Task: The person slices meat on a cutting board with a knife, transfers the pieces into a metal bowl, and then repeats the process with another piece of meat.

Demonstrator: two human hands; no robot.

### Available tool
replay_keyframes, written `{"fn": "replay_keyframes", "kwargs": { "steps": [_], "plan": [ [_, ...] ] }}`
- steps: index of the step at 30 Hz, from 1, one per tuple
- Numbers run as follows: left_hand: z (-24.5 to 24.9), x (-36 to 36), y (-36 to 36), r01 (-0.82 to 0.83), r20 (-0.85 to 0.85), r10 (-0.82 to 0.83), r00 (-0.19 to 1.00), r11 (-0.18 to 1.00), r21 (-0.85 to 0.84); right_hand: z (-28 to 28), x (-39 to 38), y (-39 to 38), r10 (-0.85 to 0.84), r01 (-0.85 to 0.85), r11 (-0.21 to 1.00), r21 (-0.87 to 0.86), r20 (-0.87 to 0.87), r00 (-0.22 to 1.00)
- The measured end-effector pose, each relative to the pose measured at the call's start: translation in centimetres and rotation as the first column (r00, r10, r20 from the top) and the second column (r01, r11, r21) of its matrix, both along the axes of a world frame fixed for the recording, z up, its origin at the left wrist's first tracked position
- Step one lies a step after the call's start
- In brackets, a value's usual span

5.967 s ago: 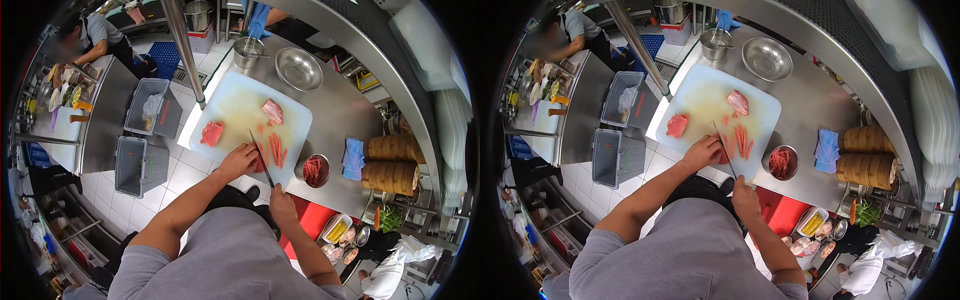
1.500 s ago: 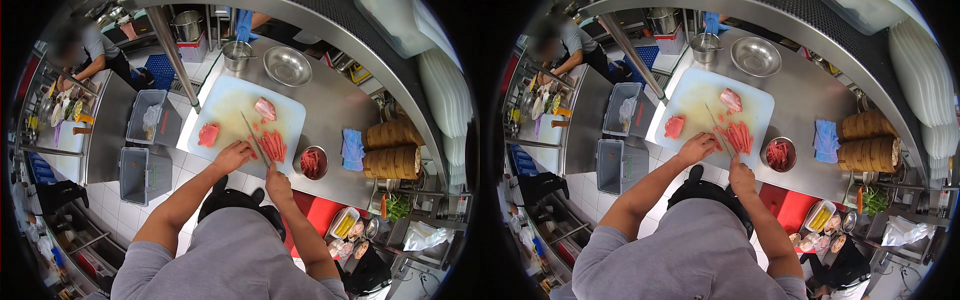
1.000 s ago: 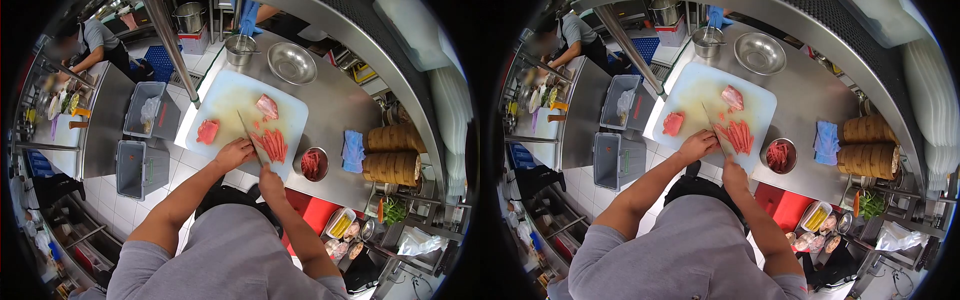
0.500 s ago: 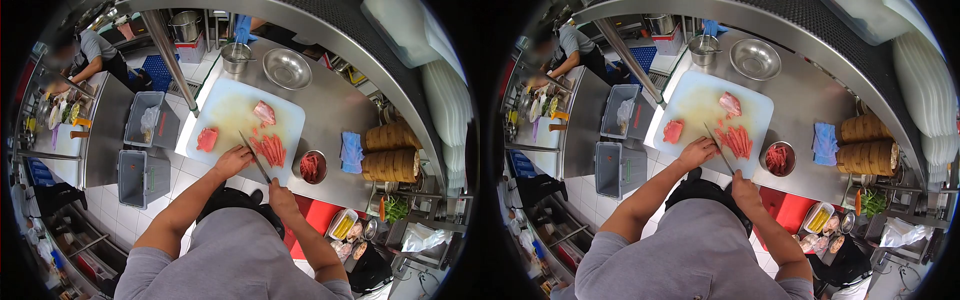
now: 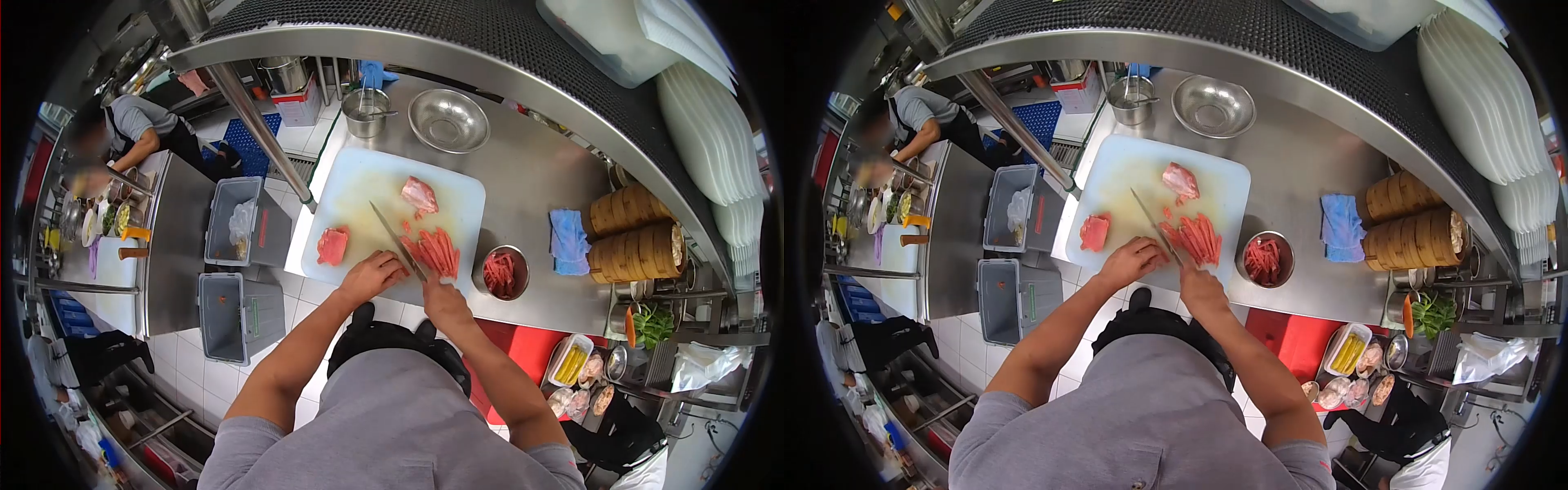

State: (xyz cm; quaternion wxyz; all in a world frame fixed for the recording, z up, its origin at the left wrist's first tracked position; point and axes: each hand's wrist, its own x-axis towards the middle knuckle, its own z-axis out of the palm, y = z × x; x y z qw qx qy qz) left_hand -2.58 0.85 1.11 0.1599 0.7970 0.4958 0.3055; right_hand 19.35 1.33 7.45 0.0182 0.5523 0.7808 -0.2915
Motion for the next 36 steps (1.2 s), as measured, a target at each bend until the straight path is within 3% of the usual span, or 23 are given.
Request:
{"fn": "replay_keyframes", "kwargs": {
  "steps": [4, 7, 14, 17, 20, 21, 24, 27, 33, 36],
  "plan": [
    [0.3, 0.6, -0.3, -0.028, -0.036, 0.028, 0.999, 1.000, -0.002, 2.1, 1.6, -2.3, 0.010, -0.002, 0.994, -0.105, 0.077, 0.997],
    [0.0, 0.6, 0.0, -0.028, -0.062, 0.029, 0.998, 0.999, 0.026, 0.7, 2.1, -2.8, -0.013, 0.015, 0.992, -0.126, 0.019, 1.000],
    [0.0, 0.4, 0.4, 0.025, -0.136, -0.024, 0.990, 1.000, 0.006, -3.2, -2.2, 0.6, -0.062, 0.063, 0.998, 0.003, -0.104, 0.993],
    [1.6, 0.2, -0.4, 0.016, -0.040, -0.015, 0.999, 1.000, 0.026, -2.2, -1.5, 1.9, -0.053, 0.064, 0.994, 0.085, -0.126, 0.991],
    [3.4, 1.2, -1.3, -0.146, 0.079, 0.132, 0.988, 0.967, 0.211, 1.2, 0.6, -0.1, -0.166, 0.177, 0.972, 0.155, -0.078, 0.983],
    [3.9, 1.5, -1.9, -0.134, 0.060, 0.128, 0.990, 0.985, 0.110, 1.8, 1.1, -0.6, -0.215, 0.228, 0.956, 0.185, -0.088, 0.973],
    [8.8, 4.8, -1.9, 0.020, -0.149, -0.003, 0.989, 0.993, 0.114, 1.5, 2.2, -1.9, -0.287, 0.302, 0.928, 0.220, -0.100, 0.953],
    [7.2, 6.6, -1.7, 0.101, -0.294, -0.115, 0.949, 0.993, -0.063, 1.3, 3.0, -3.3, -0.307, 0.318, 0.915, 0.246, -0.084, 0.948],
    [3.1, 5.7, 0.7, -0.062, -0.411, 0.035, 0.911, 0.997, -0.054, 2.5, 10.4, -9.8, -0.409, 0.394, 0.891, 0.228, 0.023, 0.912],
    [2.9, 4.2, 1.1, -0.088, -0.308, 0.056, 0.950, 0.992, -0.088, 2.8, 14.6, -13.5, -0.410, 0.401, 0.903, 0.156, 0.030, 0.912]
  ]
}}
